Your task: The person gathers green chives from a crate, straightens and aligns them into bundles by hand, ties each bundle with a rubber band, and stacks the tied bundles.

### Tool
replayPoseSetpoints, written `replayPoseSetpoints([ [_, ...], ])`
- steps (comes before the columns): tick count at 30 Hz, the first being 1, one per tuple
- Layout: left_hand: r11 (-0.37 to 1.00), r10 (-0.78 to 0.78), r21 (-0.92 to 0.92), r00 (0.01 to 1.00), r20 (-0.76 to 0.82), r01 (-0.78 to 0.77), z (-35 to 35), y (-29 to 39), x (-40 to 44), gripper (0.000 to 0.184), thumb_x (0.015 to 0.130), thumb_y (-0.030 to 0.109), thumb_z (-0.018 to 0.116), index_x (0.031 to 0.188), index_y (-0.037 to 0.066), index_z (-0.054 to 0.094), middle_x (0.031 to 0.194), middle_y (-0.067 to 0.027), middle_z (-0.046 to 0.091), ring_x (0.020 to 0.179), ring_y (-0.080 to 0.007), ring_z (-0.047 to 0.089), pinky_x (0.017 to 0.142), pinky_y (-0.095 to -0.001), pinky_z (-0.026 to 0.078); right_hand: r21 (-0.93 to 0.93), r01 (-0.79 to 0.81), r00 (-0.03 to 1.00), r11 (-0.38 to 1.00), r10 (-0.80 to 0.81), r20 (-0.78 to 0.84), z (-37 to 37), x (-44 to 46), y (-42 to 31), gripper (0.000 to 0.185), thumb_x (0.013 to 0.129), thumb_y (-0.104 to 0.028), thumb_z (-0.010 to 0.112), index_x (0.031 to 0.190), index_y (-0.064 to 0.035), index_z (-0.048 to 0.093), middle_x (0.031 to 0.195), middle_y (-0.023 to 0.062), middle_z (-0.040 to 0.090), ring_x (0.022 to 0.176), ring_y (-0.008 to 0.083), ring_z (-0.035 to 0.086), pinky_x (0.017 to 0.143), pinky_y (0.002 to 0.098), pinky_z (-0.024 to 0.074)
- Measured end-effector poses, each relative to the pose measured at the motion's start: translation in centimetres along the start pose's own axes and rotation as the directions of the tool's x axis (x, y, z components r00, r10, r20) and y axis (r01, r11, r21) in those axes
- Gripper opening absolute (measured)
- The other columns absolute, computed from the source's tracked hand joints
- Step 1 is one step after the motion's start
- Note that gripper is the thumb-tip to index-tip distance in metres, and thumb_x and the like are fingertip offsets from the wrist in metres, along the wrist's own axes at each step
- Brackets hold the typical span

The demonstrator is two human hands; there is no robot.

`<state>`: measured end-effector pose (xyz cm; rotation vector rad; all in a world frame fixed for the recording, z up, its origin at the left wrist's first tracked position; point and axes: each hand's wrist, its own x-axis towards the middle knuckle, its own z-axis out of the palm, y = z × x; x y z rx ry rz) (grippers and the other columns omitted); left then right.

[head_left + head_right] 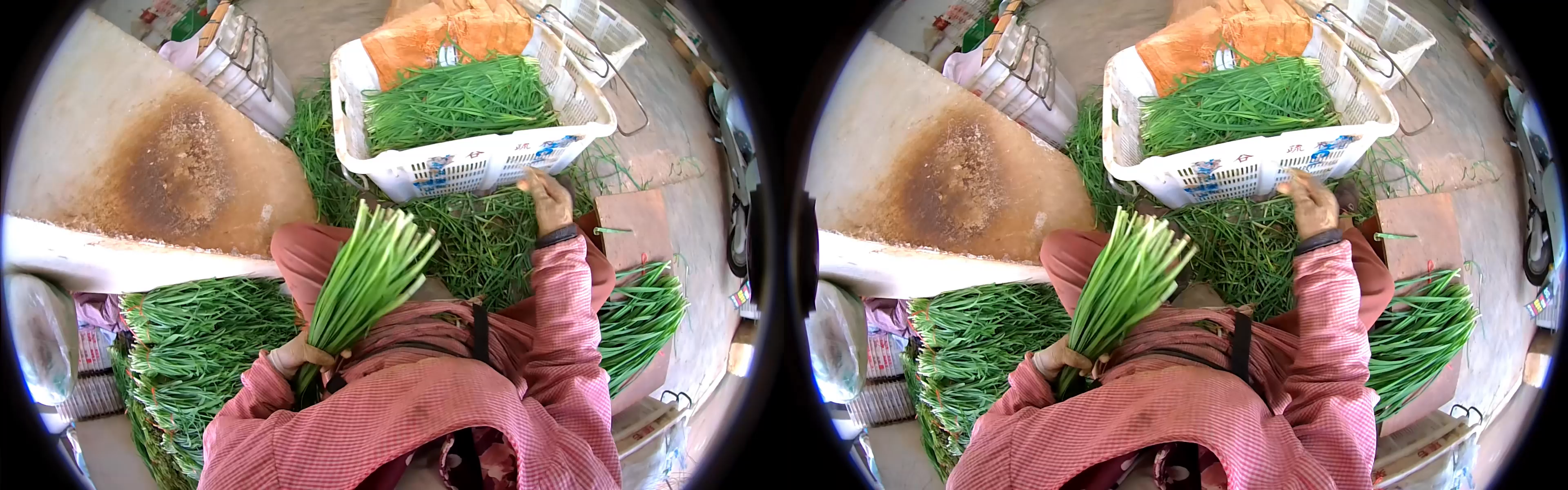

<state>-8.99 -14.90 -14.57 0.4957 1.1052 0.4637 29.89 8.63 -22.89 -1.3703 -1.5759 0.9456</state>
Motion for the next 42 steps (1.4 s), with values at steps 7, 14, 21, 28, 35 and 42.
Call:
replayPoseSetpoints([
  [7,0.978,0.049,-0.198,0.995,-0.088,-0.066,0.5,-1.1,0.8,0.043,0.061,-0.006,0.053,0.104,-0.003,0.049,0.096,-0.0106,0.056,0.059,-0.0171,0.052,0.05,-0.0297,0.047,0.221,-0.182,0.88,0.958,0.059,0.471,7.0,-8.2,-8.5,0.037,0.078,-0.016,0.061,0.11,-0.002,0.049,0.068,0.0114,0.06,0.054,0.0141,0.057,0.047,0.0225,0.0477],
  [14,0.993,0.094,-0.054,0.987,-0.131,-0.102,2.0,-1.2,0.3,0.054,0.06,-0.007,0.061,0.112,0.002,0.048,0.102,-0.0068,0.057,0.087,-0.0165,0.054,0.08,-0.0291,0.042,0.546,-0.591,0.791,0.594,0.295,0.536,11.7,-6.3,-10.8,0.01,0.081,-0.011,0.055,0.081,-0.0013,0.058,0.069,0.0083,0.06,0.05,0.0106,0.053,0.042,0.021,0.0442],
  [21,0.932,0.348,0.198,0.899,-0.265,-0.303,2.3,-1.9,1.3,0.057,0.06,-0.003,0.065,0.114,0.004,0.049,0.1,-0.0058,0.059,0.09,-0.0153,0.055,0.081,-0.028,0.042,0.198,0.15,0.953,0.969,-0.088,-0.291,14.2,-6.8,-6.6,0.025,0.081,-0.011,0.056,0.103,-0.0001,0.051,0.099,0.0106,0.053,0.085,0.0193,0.054,0.074,0.0293,0.0455],
  [28,0.1,0.764,0.984,0.622,-0.169,0.145,6.1,-0.1,3.1,0.074,0.055,0.01,0.066,0.122,0.0,0.037,0.1,-0.0166,0.055,0.088,-0.0301,0.055,0.077,-0.0375,0.042,0.637,-0.645,0.737,-0.422,-0.127,0.663,17.5,-6.3,-3.7,0.057,0.087,-0.047,0.029,0.127,-0.0054,0.03,0.13,0.0156,0.033,0.12,0.0273,0.032,0.1,0.0395,0.0279],
  [35,0.269,0.498,0.871,0.833,0.241,-0.412,4.3,9.9,-3.3,0.086,0.057,0.016,0.074,0.127,-0.001,0.029,0.121,-0.0185,0.043,0.11,-0.026,0.045,0.101,-0.0372,0.024,0.596,-0.74,0.66,-0.312,-0.166,0.733,13.1,-6.8,-7.4,0.053,0.09,-0.04,0.025,0.125,-0.0016,0.033,0.118,0.0176,0.046,0.112,0.0286,0.042,0.092,0.0417,0.038],
  [42,0.909,0.057,0.327,0.856,0.514,-0.257,2.2,3.8,9.9,0.078,0.063,0.017,0.073,0.126,0.001,0.031,0.12,-0.0086,0.043,0.11,-0.0174,0.038,0.093,-0.0296,0.031,0.572,-0.818,0.531,-0.053,-0.452,0.717,12.3,-5.4,-8.1,0.07,0.085,-0.054,0.027,0.129,0.0009,0.025,0.119,0.0214,0.044,0.111,0.0275,0.043,0.091,0.0373,0.0391],
])
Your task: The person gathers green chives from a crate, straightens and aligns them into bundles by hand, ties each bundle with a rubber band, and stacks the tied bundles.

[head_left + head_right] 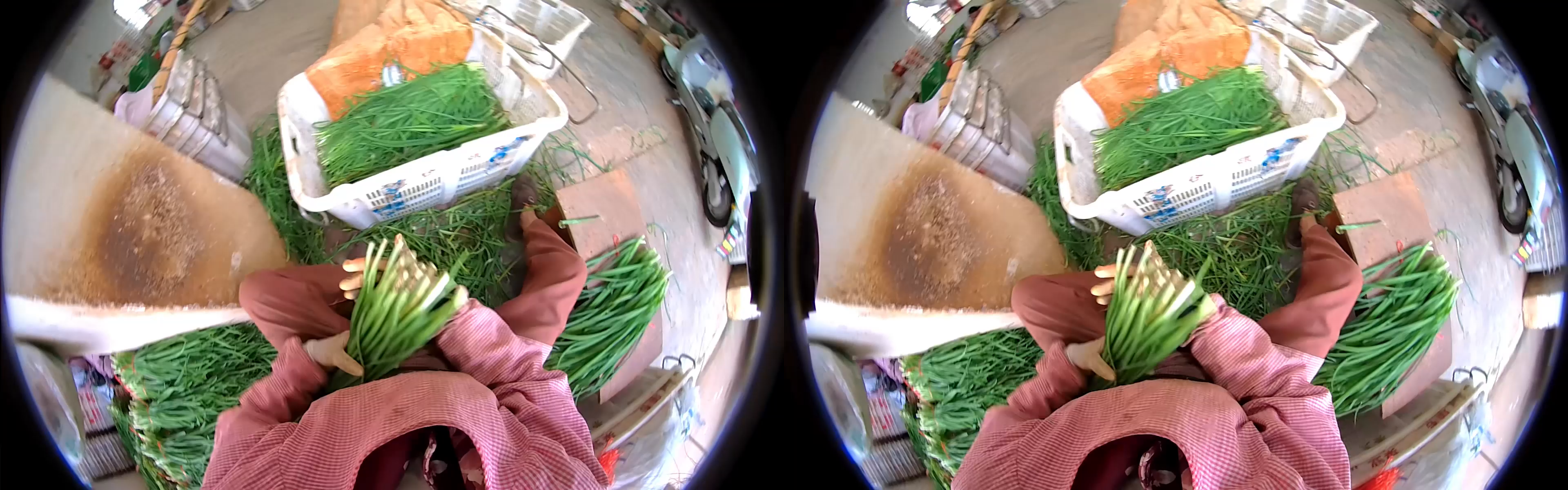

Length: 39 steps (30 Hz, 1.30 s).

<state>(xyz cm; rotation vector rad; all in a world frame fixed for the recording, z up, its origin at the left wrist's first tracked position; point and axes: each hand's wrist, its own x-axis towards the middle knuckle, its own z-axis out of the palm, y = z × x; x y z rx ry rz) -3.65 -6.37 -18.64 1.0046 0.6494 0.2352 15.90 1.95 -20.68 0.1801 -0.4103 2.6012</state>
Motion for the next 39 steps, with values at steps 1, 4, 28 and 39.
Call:
replayPoseSetpoints([
  [1,0.973,0.032,-0.229,0.999,-0.008,-0.033,0.8,-1.2,0.3,0.073,0.063,0.015,0.073,0.124,0.002,0.035,0.117,-0.0064,0.045,0.106,-0.016,0.041,0.09,-0.0291,0.033,0.001,0.02,1.0,1.0,-0.02,-0.022,0.3,-1.3,-0.8,0.07,0.085,-0.054,0.027,0.129,0.0009,0.025,0.119,0.0214,0.044,0.111,0.0275,0.043,0.091,0.0373,0.0391],
  [4,0.968,0.018,-0.244,0.992,-0.127,-0.049,0.9,-2.6,-0.3,0.066,0.063,0.011,0.071,0.121,0.003,0.04,0.111,-0.0044,0.05,0.101,-0.014,0.044,0.088,-0.0285,0.035,-0.393,-0.038,0.753,0.919,-0.232,-0.616,0.5,-6.1,-3.8,0.093,0.069,-0.076,0.017,0.119,-0.0018,0.043,0.114,0.0165,0.05,0.113,0.0259,0.041,0.095,0.0419,0.0294],
  [28,0.958,0.104,-0.177,0.846,-0.523,-0.227,5.0,-1.8,-1.7,0.049,0.065,0.002,0.068,0.111,0.001,0.05,0.103,-0.0047,0.056,0.092,-0.014,0.051,0.083,-0.0286,0.04,-0.794,0.046,0.807,0.606,-0.491,-0.328,-0.1,-6.2,-5.8,0.007,0.077,-0.013,0.061,0.075,-0.0075,0.065,0.08,0.007,0.063,0.076,0.0153,0.056,0.072,0.0293,0.046],
  [39,0.95,0.074,-0.219,0.84,-0.537,-0.223,5.6,-1.0,-1.6,0.051,0.064,-0.001,0.068,0.112,0.001,0.049,0.104,-0.0062,0.056,0.095,-0.0147,0.051,0.084,-0.0287,0.04,-0.887,0.006,0.607,0.462,-0.706,-0.364,1.8,-4.8,-7.2,0.025,0.081,-0.028,0.056,0.085,-0.0043,0.062,0.084,0.0096,0.063,0.077,0.0171,0.057,0.076,0.0295,0.0435],
])
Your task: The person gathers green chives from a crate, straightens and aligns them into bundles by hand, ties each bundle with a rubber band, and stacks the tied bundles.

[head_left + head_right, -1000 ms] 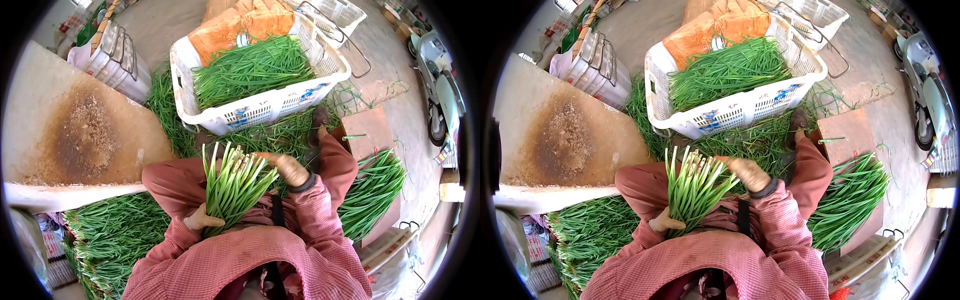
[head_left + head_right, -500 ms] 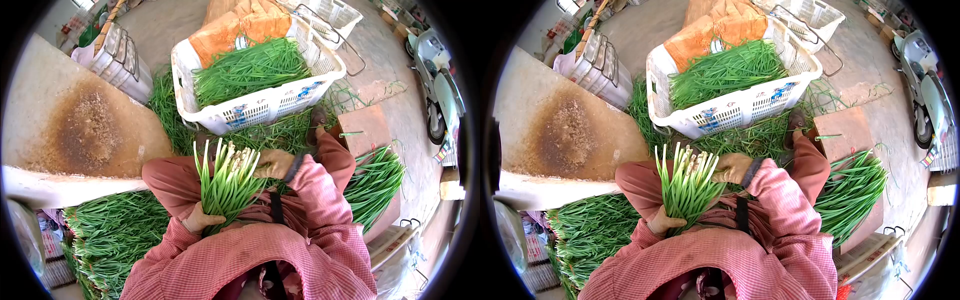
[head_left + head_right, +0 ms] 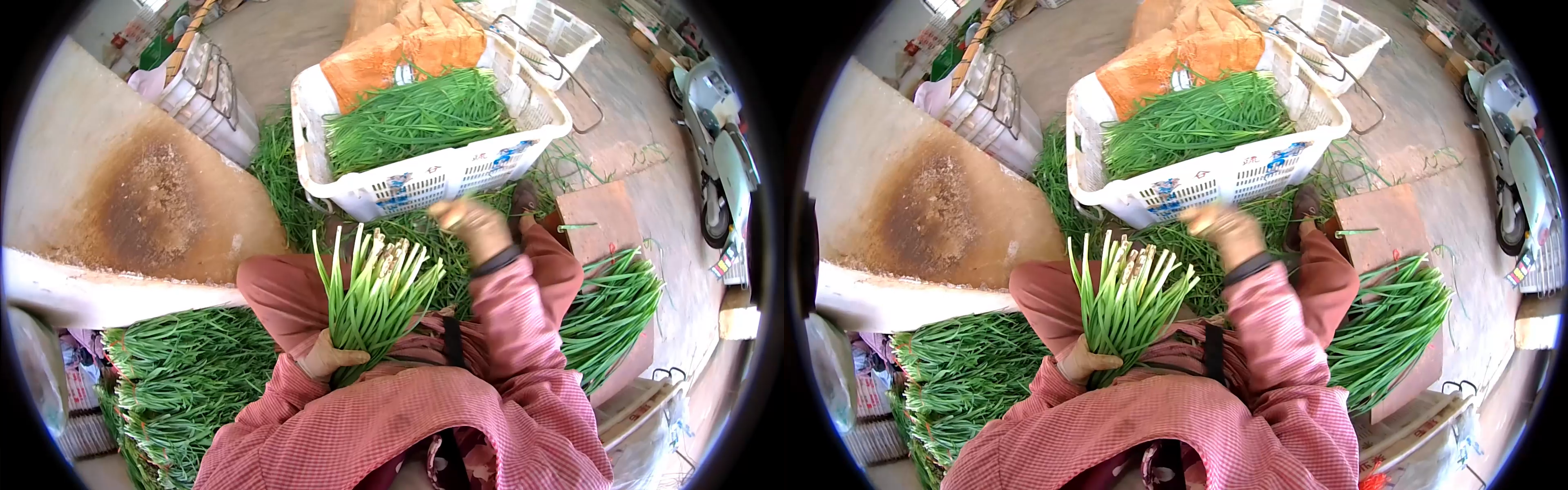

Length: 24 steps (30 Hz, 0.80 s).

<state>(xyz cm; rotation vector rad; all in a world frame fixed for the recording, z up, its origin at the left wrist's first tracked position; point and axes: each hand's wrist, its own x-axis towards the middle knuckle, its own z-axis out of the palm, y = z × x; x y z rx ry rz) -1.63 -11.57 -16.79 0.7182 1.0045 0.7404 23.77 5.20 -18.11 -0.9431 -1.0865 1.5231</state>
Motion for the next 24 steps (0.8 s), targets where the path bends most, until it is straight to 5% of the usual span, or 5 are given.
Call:
replayPoseSetpoints([
  [2,1.0,-0.004,-0.003,0.999,-0.041,0.004,-0.5,-0.5,-0.4,0.051,0.064,-0.001,0.068,0.111,0.001,0.049,0.104,-0.0061,0.056,0.095,-0.0144,0.051,0.084,-0.0285,0.04,-0.02,0.149,0.906,0.989,-0.145,-0.397,-4.7,1.1,-1.3,0.017,0.082,-0.022,0.053,0.082,-0.0071,0.062,0.081,0.0074,0.063,0.067,0.0145,0.057,0.065,0.0285,0.0465],
  [7,0.999,-0.034,-0.006,0.995,-0.099,0.034,-0.3,-0.8,0.4,0.051,0.064,-0.001,0.068,0.111,0.001,0.049,0.104,-0.0056,0.056,0.094,-0.0136,0.052,0.083,-0.0278,0.041,0.262,-0.221,0.958,0.939,0.159,0.238,2.3,-3.6,-2.7,0.02,0.085,-0.017,0.046,0.095,-0.0048,0.058,0.074,0.0106,0.062,0.048,0.0159,0.057,0.032,0.0216,0.0396],
  [10,0.999,-0.04,-0.01,0.995,-0.089,0.039,0.1,-0.3,0.5,0.052,0.064,-0.002,0.068,0.111,0.001,0.049,0.105,-0.0055,0.056,0.094,-0.0133,0.052,0.083,-0.0272,0.041,-0.31,-0.526,0.769,0.792,0.599,0.224,6.2,-4.0,-2.7,0.013,0.079,-0.012,0.058,0.082,0.0008,0.061,0.057,0.0073,0.057,0.037,0.0099,0.045,0.031,0.0212,0.0357],
  [18,0.994,-0.05,-0.092,0.997,0.052,0.055,-1.1,-0.6,0.4,0.05,0.065,0.002,0.063,0.113,0.0,0.046,0.103,-0.0067,0.055,0.092,-0.0163,0.052,0.081,-0.0284,0.04,0.414,-0.251,0.933,0.875,0.104,0.346,-2.5,-2.6,-1.8,0.015,0.079,-0.021,0.059,0.082,-0.0071,0.059,0.063,0.0026,0.058,0.05,0.0102,0.054,0.04,0.0203,0.0418],
  [24,0.995,-0.069,-0.076,0.998,0.011,0.07,-0.4,-0.4,0.9,0.048,0.067,0.001,0.065,0.112,0.001,0.048,0.103,-0.0053,0.056,0.094,-0.0145,0.051,0.084,-0.0284,0.039,-0.224,-0.473,0.807,0.852,0.521,0.277,-0.7,-6.4,-0.3,0.034,0.08,-0.031,0.057,0.088,0.0015,0.06,0.072,0.0113,0.062,0.056,0.0171,0.059,0.057,0.0265,0.0511],
])
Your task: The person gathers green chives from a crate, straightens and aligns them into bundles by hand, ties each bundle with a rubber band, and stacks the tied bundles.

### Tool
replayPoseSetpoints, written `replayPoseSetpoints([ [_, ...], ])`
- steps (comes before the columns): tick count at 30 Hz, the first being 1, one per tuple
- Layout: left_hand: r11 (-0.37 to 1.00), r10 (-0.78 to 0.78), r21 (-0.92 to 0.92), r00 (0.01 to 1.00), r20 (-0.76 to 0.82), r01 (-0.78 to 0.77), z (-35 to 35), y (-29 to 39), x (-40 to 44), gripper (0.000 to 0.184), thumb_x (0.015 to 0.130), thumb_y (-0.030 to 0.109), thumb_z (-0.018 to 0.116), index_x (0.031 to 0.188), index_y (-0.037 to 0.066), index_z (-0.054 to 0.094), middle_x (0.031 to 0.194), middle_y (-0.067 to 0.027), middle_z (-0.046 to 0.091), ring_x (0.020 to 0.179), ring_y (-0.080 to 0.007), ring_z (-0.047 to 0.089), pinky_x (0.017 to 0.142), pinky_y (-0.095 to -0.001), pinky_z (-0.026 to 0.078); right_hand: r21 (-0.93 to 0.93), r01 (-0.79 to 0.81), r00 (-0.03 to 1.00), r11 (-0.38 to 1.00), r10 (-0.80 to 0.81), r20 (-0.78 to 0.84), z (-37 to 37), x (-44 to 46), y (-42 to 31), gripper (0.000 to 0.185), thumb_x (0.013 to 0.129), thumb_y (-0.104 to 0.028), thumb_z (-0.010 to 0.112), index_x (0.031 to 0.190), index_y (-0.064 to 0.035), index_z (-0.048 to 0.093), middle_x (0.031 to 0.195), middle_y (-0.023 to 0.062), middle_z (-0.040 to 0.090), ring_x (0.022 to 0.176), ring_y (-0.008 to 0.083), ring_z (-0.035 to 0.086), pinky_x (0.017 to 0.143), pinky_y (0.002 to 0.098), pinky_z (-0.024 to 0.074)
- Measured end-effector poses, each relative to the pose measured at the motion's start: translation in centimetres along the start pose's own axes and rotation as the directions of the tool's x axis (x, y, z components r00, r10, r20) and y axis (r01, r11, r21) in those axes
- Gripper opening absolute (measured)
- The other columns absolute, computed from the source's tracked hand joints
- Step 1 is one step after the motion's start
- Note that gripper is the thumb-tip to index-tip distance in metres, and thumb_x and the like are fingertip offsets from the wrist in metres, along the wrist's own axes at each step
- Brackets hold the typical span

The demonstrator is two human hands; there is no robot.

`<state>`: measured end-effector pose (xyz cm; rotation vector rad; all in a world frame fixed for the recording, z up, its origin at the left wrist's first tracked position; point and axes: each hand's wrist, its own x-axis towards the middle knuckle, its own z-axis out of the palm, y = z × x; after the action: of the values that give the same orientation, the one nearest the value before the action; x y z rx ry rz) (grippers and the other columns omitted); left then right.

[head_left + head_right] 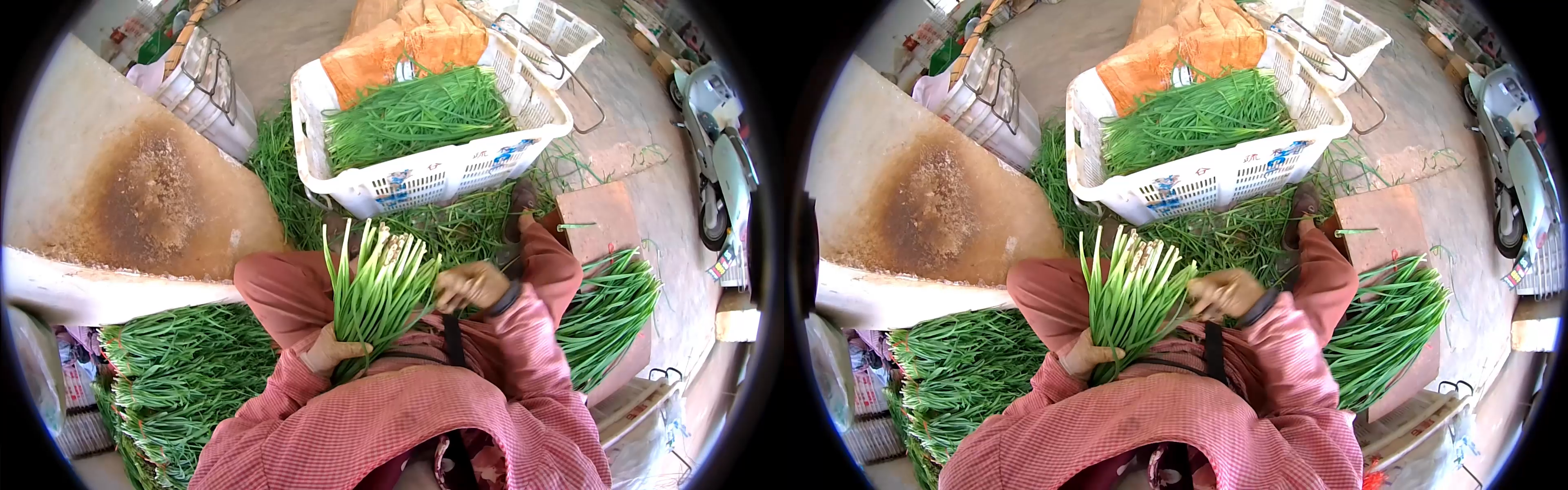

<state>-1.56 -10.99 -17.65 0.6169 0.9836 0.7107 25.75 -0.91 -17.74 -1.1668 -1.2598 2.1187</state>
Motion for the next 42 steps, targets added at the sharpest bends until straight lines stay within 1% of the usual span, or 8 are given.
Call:
replayPoseSetpoints([
  [7,1.0,-0.008,0.005,0.994,-0.106,0.008,-0.2,-0.4,-0.7,0.046,0.067,0.001,0.066,0.11,0.001,0.049,0.101,-0.0053,0.057,0.09,-0.0146,0.052,0.082,-0.0286,0.041,0.842,0.434,0.9,0.32,-0.206,-0.385,-4.8,2.2,0.6,0.026,0.078,-0.028,0.06,0.088,-0.0037,0.055,0.071,0.0039,0.061,0.051,0.0113,0.055,0.047,0.0224,0.047],
  [9,1.0,0.009,0.016,0.995,-0.099,-0.007,0.1,-0.2,-0.6,0.047,0.067,0.001,0.066,0.11,0.001,0.048,0.101,-0.0054,0.057,0.09,-0.0146,0.052,0.082,-0.0286,0.041,-0.302,0.37,0.521,0.879,-0.465,-0.715,-8.7,2.8,3.3,0.036,0.076,-0.02,0.061,0.105,-0.0013,0.05,0.087,0.0113,0.057,0.079,0.0183,0.056,0.064,0.0273,0.0495],
  [11,0.999,0.029,0.03,0.996,-0.084,-0.026,0.3,0.0,0.0,0.047,0.067,0.001,0.066,0.111,0.001,0.048,0.102,-0.0054,0.057,0.09,-0.0146,0.052,0.082,-0.0285,0.041,-0.897,0.151,0.167,0.416,-0.905,-0.392,-3.9,2.3,1.8,0.063,0.062,-0.005,0.072,0.117,0.0005,0.042,0.11,0.0158,0.045,0.103,0.0239,0.046,0.083,0.0315,0.0444],
  [16,0.998,0.03,0.05,0.998,-0.055,-0.027,0.2,-0.4,0.0,0.049,0.068,0.003,0.067,0.112,0.001,0.047,0.103,-0.0055,0.056,0.091,-0.0142,0.051,0.083,-0.0287,0.04,-0.43,0.32,0.874,0.844,-0.438,-0.209,3.2,3.3,3.2,0.02,0.062,-0.02,0.074,0.081,-0.0153,0.068,0.127,0.0163,0.039,0.118,0.0308,0.032,0.099,0.0443,0.0231],
  [20,0.999,0.046,0.016,0.997,-0.055,-0.045,-0.5,-1.0,-0.3,0.048,0.068,0.004,0.068,0.111,0.002,0.048,0.102,-0.0051,0.057,0.092,-0.0138,0.052,0.083,-0.029,0.041,0.39,0.216,0.976,0.895,-0.208,-0.063,-0.7,3.6,3.3,0.008,0.068,-0.016,0.069,0.072,-0.0099,0.065,0.124,0.011,0.043,0.113,0.0274,0.038,0.092,0.0438,0.0329],
  [29,0.967,0.234,0.178,0.908,-0.346,-0.181,1.2,-2.1,0.5,0.045,0.066,-0.001,0.067,0.106,0.0,0.048,0.098,-0.0056,0.058,0.086,-0.0124,0.056,0.079,-0.0252,0.044,0.318,0.359,0.87,0.878,-0.438,0.226,3.8,0.7,-0.4,0.033,0.081,-0.03,0.055,0.104,-0.0056,0.054,0.069,0.0091,0.061,0.038,0.0089,0.048,0.03,0.0186,0.0339],
  [32,0.953,0.266,0.246,0.883,-0.387,-0.179,1.4,-2.4,0.5,0.046,0.065,-0.001,0.068,0.106,0.0,0.047,0.098,-0.0059,0.058,0.087,-0.0124,0.055,0.079,-0.0252,0.044,-0.205,-0.18,0.928,0.962,0.236,0.289,9.2,2.0,-1.4,0.036,0.081,-0.041,0.054,0.084,-0.0072,0.063,0.05,0.0019,0.052,0.038,0.0071,0.043,0.036,0.0192,0.0329],
  [42,0.959,0.161,0.233,0.987,0.014,-0.16,0.4,-0.8,0.1,0.052,0.068,-0.001,0.066,0.115,0.002,0.045,0.11,-0.0057,0.053,0.1,-0.0148,0.049,0.086,-0.0277,0.039,0.812,0.316,0.789,0.491,-0.611,0.063,0.6,-1.0,-10.0,0.021,0.085,-0.027,0.049,0.082,-0.0067,0.054,0.042,-0.0027,0.039,0.03,0.0076,0.031,0.029,0.0196,0.0263],
])
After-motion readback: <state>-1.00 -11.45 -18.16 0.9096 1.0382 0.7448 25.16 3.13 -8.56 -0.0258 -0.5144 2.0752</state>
